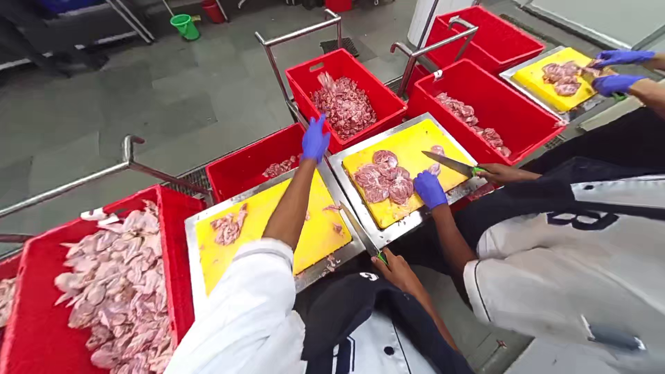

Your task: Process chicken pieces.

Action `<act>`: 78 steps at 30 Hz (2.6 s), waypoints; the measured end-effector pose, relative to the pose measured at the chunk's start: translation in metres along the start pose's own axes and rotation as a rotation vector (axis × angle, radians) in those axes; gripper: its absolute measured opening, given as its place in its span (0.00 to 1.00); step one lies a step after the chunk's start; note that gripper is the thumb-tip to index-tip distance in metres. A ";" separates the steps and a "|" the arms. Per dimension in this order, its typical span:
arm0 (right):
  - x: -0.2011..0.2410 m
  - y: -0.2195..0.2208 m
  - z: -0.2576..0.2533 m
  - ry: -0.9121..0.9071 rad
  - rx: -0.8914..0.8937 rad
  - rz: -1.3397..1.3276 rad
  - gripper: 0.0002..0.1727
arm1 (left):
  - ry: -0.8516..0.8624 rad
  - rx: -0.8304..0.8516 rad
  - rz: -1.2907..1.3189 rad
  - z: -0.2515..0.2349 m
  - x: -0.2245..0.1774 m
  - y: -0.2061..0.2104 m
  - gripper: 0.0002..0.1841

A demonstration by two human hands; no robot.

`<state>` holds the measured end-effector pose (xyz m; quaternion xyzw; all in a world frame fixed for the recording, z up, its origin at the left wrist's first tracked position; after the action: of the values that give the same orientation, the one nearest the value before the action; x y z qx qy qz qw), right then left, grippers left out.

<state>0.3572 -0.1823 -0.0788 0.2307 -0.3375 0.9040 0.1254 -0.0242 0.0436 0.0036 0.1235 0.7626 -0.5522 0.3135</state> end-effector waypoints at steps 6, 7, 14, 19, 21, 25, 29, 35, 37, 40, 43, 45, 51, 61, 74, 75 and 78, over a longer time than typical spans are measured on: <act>-0.007 -0.008 -0.012 0.010 -0.027 -0.054 0.29 | -0.254 -0.052 0.054 0.153 0.081 0.014 0.16; -0.005 -0.010 -0.014 -0.003 -0.033 -0.048 0.29 | -0.287 -0.073 0.050 0.176 0.093 0.005 0.16; 0.012 -0.012 -0.037 -0.107 -0.026 0.024 0.29 | -0.150 0.093 0.069 0.252 0.104 0.002 0.20; 0.022 -0.017 -0.044 -0.115 0.026 0.104 0.29 | -0.106 0.199 0.079 0.277 0.065 0.027 0.12; 0.022 -0.018 -0.046 -0.108 0.015 0.098 0.30 | -0.128 0.089 0.187 0.282 0.057 0.029 0.11; 0.013 -0.022 -0.045 -0.104 -0.022 0.079 0.30 | -0.103 -0.116 0.395 0.258 0.036 0.034 0.10; 0.007 -0.028 -0.042 -0.097 -0.063 0.078 0.29 | -0.051 -0.102 0.375 0.235 0.032 0.038 0.11; 0.001 -0.019 -0.042 -0.068 -0.056 0.065 0.29 | 0.080 0.307 0.046 0.232 0.024 0.071 0.12; 0.001 -0.015 -0.041 -0.067 -0.044 0.067 0.29 | 0.068 0.373 0.032 0.229 0.019 0.072 0.12; 0.007 -0.010 -0.042 -0.086 -0.041 0.069 0.29 | 0.011 0.402 0.084 0.234 0.024 0.061 0.14; 0.009 -0.007 -0.042 -0.099 -0.052 0.075 0.30 | -0.094 0.194 0.211 0.250 0.037 0.018 0.12; 0.013 -0.004 -0.041 -0.115 -0.053 0.075 0.29 | -0.100 -0.101 0.245 0.269 0.052 -0.031 0.09; 0.030 0.005 -0.043 -0.138 -0.036 0.147 0.29 | -0.221 -0.544 -0.126 0.323 0.151 -0.136 0.12; 0.034 0.003 -0.039 -0.036 -0.082 0.090 0.28 | -0.059 0.046 0.178 0.296 0.063 0.010 0.18; 0.029 0.031 -0.009 0.043 -0.104 0.026 0.28 | -0.067 0.064 0.491 0.341 0.076 0.009 0.10; 0.031 0.036 -0.008 0.041 -0.088 0.032 0.29 | -0.132 -0.003 0.517 0.351 0.089 -0.006 0.10; 0.042 0.047 -0.010 0.026 -0.042 0.078 0.30 | -0.265 -0.205 0.490 0.384 0.127 -0.057 0.11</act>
<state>0.2999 -0.2081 -0.0905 0.2027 -0.3634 0.9039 0.0991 -0.0214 -0.3499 -0.1048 0.1986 0.7143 -0.3915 0.5450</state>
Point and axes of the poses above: each hand's wrist, its own z-axis away from the middle knuckle, its own y-axis out of the palm, x = y × z, the point moved 5 cm from there along -z, towards the middle knuckle, and after that the axes turned 11 degrees about y, right-handed, at the moved point
